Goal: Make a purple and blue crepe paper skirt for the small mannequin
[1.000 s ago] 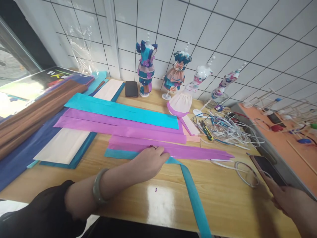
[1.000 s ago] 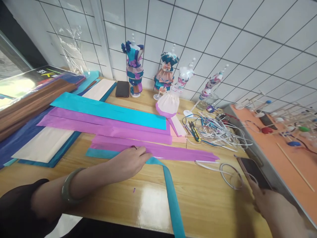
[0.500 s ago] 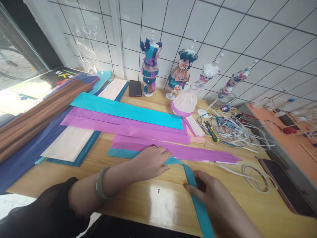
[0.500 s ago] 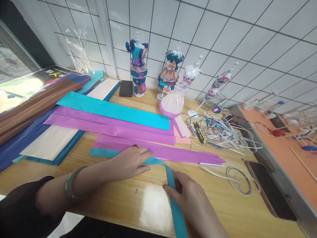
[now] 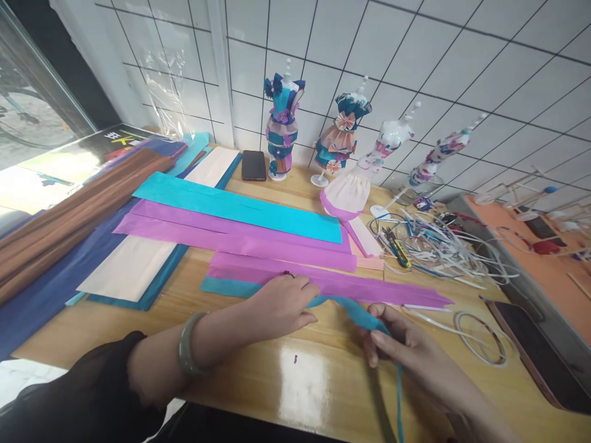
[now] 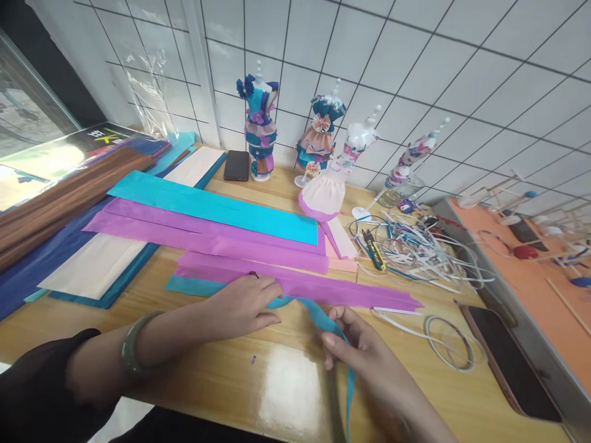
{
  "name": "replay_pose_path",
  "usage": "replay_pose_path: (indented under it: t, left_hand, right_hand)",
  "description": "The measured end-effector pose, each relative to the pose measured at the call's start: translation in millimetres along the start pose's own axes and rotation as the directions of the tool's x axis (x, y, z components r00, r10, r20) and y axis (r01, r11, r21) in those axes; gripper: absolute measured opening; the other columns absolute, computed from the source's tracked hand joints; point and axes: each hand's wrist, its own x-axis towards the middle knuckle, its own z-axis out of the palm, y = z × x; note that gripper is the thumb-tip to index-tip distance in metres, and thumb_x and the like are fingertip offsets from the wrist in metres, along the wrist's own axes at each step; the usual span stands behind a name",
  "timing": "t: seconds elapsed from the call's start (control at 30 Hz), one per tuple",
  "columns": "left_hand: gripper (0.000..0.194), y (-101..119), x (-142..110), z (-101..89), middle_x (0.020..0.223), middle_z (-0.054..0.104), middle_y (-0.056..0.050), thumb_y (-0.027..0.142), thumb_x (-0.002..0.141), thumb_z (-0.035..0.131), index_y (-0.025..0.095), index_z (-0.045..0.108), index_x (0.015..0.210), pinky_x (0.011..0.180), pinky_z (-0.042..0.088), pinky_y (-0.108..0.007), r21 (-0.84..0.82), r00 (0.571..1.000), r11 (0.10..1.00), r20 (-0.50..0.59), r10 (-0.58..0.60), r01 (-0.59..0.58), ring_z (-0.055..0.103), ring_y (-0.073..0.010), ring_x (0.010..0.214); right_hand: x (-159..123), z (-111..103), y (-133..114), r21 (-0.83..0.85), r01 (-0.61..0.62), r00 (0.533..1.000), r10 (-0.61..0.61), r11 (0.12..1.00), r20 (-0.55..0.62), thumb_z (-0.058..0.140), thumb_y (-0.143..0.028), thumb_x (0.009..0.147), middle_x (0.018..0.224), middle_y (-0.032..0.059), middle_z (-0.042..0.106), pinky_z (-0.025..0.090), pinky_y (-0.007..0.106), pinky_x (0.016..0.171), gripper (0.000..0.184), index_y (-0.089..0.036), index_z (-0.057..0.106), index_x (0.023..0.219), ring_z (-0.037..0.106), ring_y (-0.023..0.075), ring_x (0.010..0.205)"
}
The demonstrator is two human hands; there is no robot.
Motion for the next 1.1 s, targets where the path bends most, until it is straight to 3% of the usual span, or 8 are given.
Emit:
replay_pose_path:
  t: [0.17, 0.27, 0.4, 0.53, 0.63, 0.8, 0.97, 1.1]
  left_hand:
    - [0.023, 0.9, 1.0, -2.1, 0.095, 0.061, -0.005, 0.035, 0.083, 0.055, 0.017, 0.053, 0.096, 0.071, 0.041, -0.031, 0.005, 1.0, 1.0, 0.012, 0.0, 0.0, 0.057, -0.0203, 0.085]
    - [0.024, 0.1, 0.7, -0.1, 0.096, 0.061, -0.005, 0.036, 0.083, 0.055, 0.016, 0.053, 0.096, 0.071, 0.041, -0.031, 0.002, 1.0, 1.0, 0.008, 0.006, -0.006, 0.056, -0.0203, 0.085]
    - [0.024, -1.8, 0.0, 4.0, 0.096, 0.06, -0.004, 0.036, 0.083, 0.056, 0.017, 0.054, 0.097, 0.072, 0.041, -0.032, -0.008, 1.0, 1.0, 0.0, 0.005, -0.005, 0.056, -0.0205, 0.087]
    - [0.021, -2.4, -0.5, 4.7, 0.092, 0.059, -0.004, 0.036, 0.082, 0.057, 0.018, 0.056, 0.091, 0.071, 0.041, -0.032, -0.002, 1.0, 1.0, 0.0, 0.008, -0.008, 0.056, -0.02, 0.083]
    - [0.019, -2.6, -0.6, 3.1, 0.091, 0.059, -0.004, 0.036, 0.082, 0.056, 0.018, 0.056, 0.088, 0.07, 0.041, -0.031, -0.004, 1.0, 1.0, 0.006, 0.009, -0.009, 0.056, -0.0193, 0.081]
    - [0.02, -3.1, 0.2, 0.9, 0.09, 0.059, -0.003, 0.037, 0.082, 0.058, 0.018, 0.056, 0.087, 0.071, 0.041, -0.03, -0.035, 1.0, 0.999, 0.019, 0.0, 0.001, 0.056, -0.0186, 0.08]
    - [0.02, -3.5, 1.0, 0.1, 0.09, 0.059, -0.003, 0.038, 0.081, 0.058, 0.018, 0.056, 0.087, 0.071, 0.041, -0.031, -0.054, 1.0, 0.999, 0.024, -0.007, 0.008, 0.056, -0.0188, 0.081]
    - [0.022, -3.9, 1.0, -0.5, 0.09, 0.06, -0.003, 0.039, 0.081, 0.058, 0.018, 0.057, 0.087, 0.07, 0.041, -0.03, -0.064, 1.0, 0.998, 0.022, -0.005, 0.007, 0.057, -0.0188, 0.081]
  right_hand:
    - [6.1, -3.7, -10.9, 0.322, -0.177, 0.983, 0.181, 0.93, 0.017, 0.049, -0.053, 0.084, 0.073, -0.001, 0.058, 0.039, 0.023, 0.043, 0.029, -0.025, 0.055, 0.089, 0.043, 0.0081, 0.045]
    - [10.1, -11.2, -15.9, 0.314, -0.215, 0.972, 0.233, 0.925, -0.022, 0.054, -0.051, 0.082, 0.059, -0.0028, 0.052, 0.036, 0.02, 0.04, 0.029, -0.023, 0.059, 0.079, 0.035, 0.0057, 0.04]
    - [15.8, -32.0, -14.3, 0.179, -0.334, 0.942, 0.324, 0.925, 0.084, 0.064, -0.048, 0.076, 0.045, -0.0071, 0.041, 0.023, 0.015, 0.032, 0.032, -0.018, 0.059, 0.066, 0.025, 0.0006, 0.032]
    - [15.9, -48.0, -17.0, 0.02, -0.413, 0.903, 0.407, 0.91, 0.137, 0.069, -0.045, 0.073, 0.067, -0.0013, 0.062, 0.037, 0.016, 0.039, 0.027, -0.018, 0.064, 0.074, 0.049, 0.0039, 0.042]
    - [13.8, -55.4, -23.8, -0.049, -0.457, 0.87, 0.458, 0.888, 0.182, 0.066, -0.043, 0.076, 0.072, 0.0007, 0.065, 0.048, 0.022, 0.052, 0.025, -0.019, 0.064, 0.082, 0.061, 0.01, 0.055]
    - [21.7, -63.4, -30.0, -0.147, -0.327, 0.899, 0.355, 0.934, 0.257, 0.069, -0.034, 0.076, 0.07, -0.0024, 0.061, 0.047, 0.022, 0.062, 0.02, -0.019, 0.06, 0.085, 0.059, 0.0083, 0.06]
    - [34.9, -52.3, -37.6, -0.189, -0.252, 0.908, 0.299, 0.949, 0.292, 0.066, -0.04, 0.075, 0.08, 0.0007, 0.063, 0.049, 0.028, 0.066, 0.033, -0.02, 0.06, 0.1, 0.061, 0.0132, 0.069]
    - [42.1, -41.8, -41.1, -0.247, -0.275, 0.92, 0.329, 0.929, 0.212, 0.062, -0.053, 0.075, 0.068, -0.0019, 0.06, 0.048, 0.024, 0.057, 0.034, -0.02, 0.061, 0.082, 0.057, 0.0101, 0.056]
